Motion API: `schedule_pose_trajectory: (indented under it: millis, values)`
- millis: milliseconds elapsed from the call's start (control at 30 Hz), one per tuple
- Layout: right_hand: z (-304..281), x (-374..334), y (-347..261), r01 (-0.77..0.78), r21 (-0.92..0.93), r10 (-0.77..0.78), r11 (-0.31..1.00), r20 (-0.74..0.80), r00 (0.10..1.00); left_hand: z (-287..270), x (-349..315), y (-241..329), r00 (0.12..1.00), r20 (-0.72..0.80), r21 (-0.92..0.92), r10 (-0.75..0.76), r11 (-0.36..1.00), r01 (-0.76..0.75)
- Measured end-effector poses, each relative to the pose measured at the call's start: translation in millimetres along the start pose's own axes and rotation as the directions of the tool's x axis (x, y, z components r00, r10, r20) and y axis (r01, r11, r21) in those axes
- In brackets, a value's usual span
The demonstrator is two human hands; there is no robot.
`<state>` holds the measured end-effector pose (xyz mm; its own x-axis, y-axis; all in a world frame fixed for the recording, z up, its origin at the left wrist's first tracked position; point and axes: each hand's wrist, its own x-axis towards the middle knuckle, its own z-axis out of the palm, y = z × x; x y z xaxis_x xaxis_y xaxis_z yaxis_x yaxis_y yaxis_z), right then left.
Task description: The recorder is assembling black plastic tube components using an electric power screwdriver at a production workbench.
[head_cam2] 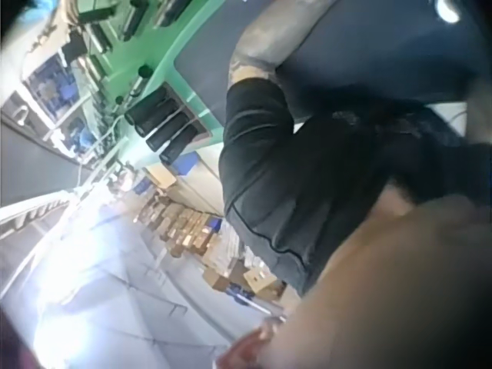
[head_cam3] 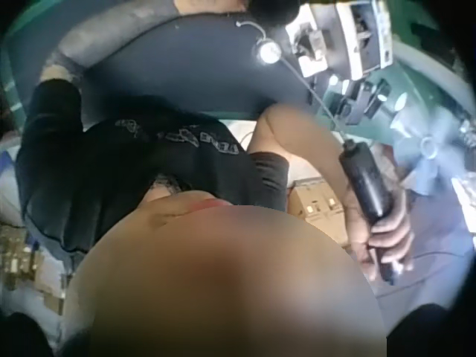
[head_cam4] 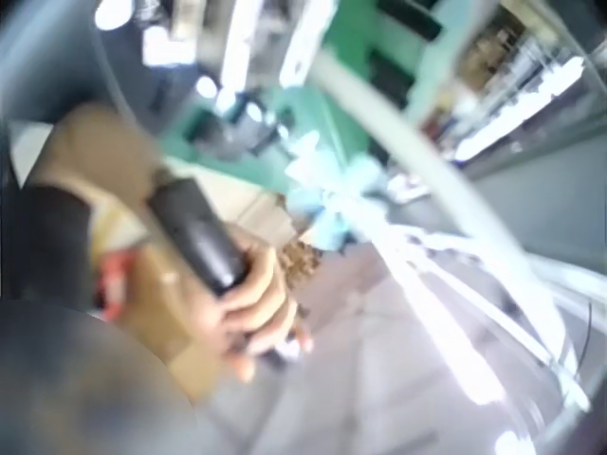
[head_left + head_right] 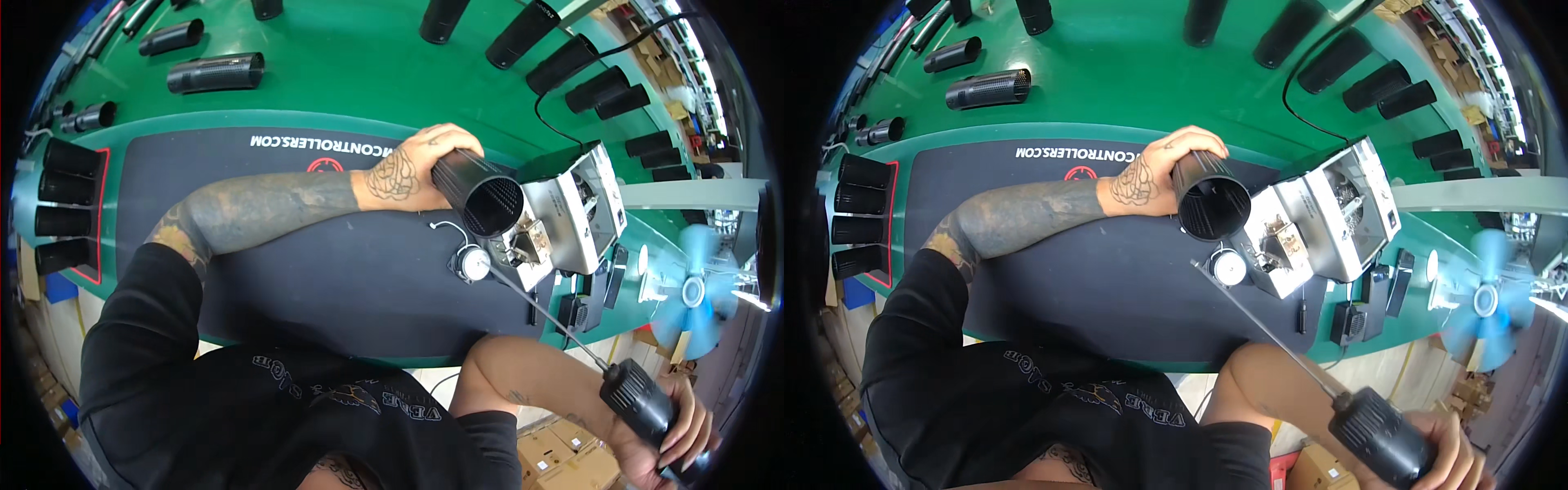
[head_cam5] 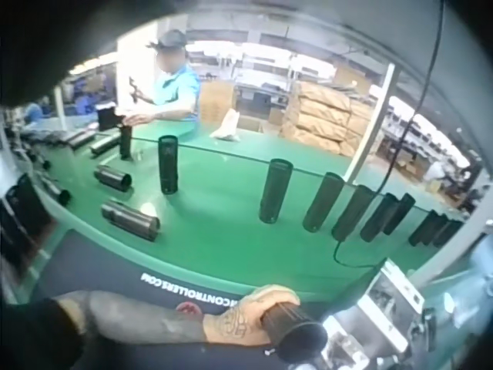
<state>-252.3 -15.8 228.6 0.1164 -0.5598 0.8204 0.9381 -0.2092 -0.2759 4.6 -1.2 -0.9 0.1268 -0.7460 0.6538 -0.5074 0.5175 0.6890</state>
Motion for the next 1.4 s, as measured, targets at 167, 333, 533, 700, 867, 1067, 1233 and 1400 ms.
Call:
schedule_pose_trajectory:
  millis: [167, 333, 533, 700, 867, 1067, 1233, 1400]
  values:
    - [14, -7, 22, 0.166, -0.280, -0.113, 0.946, 0.196, 0.974, 0, -1, 2, 1.000, 0.000, -0.001, 0.007, 1.000, -0.007]
    - [-2, -14, 55, 0.141, -0.383, -0.067, 0.913, 0.202, 0.977, 0, -1, 1, 1.000, 0.000, -0.014, -0.013, 1.000, 0.013]
    - [-14, -11, 83, 0.084, -0.466, 0.122, 0.881, 0.395, 0.910, 1, 0, 1, 0.999, 0.001, -0.021, -0.033, 0.999, 0.033]
    - [-15, -12, 91, 0.104, -0.448, 0.089, 0.888, 0.388, 0.917, 1, 0, 1, 1.000, -0.006, 0.012, 0.019, 1.000, -0.019]
    - [-8, -15, 94, 0.049, -0.461, 0.156, 0.886, 0.396, 0.905, 1, -1, 2, 1.000, -0.021, 0.025, 0.018, 1.000, -0.018]
    - [-13, -16, 92, 0.049, -0.440, 0.140, 0.897, 0.389, 0.911, 2, 0, 6, 0.999, -0.005, 0.097, 0.039, 0.995, -0.038]
    - [-20, -11, 92, 0.046, -0.411, 0.141, 0.911, 0.414, 0.899, 3, 0, 3, 0.999, -0.004, 0.076, 0.048, 0.996, -0.048]
    - [-23, -15, 104, 0.044, -0.361, 0.095, 0.931, 0.357, 0.929, 2, 1, 2, 0.996, 0.004, 0.105, 0.089, 0.991, -0.089]
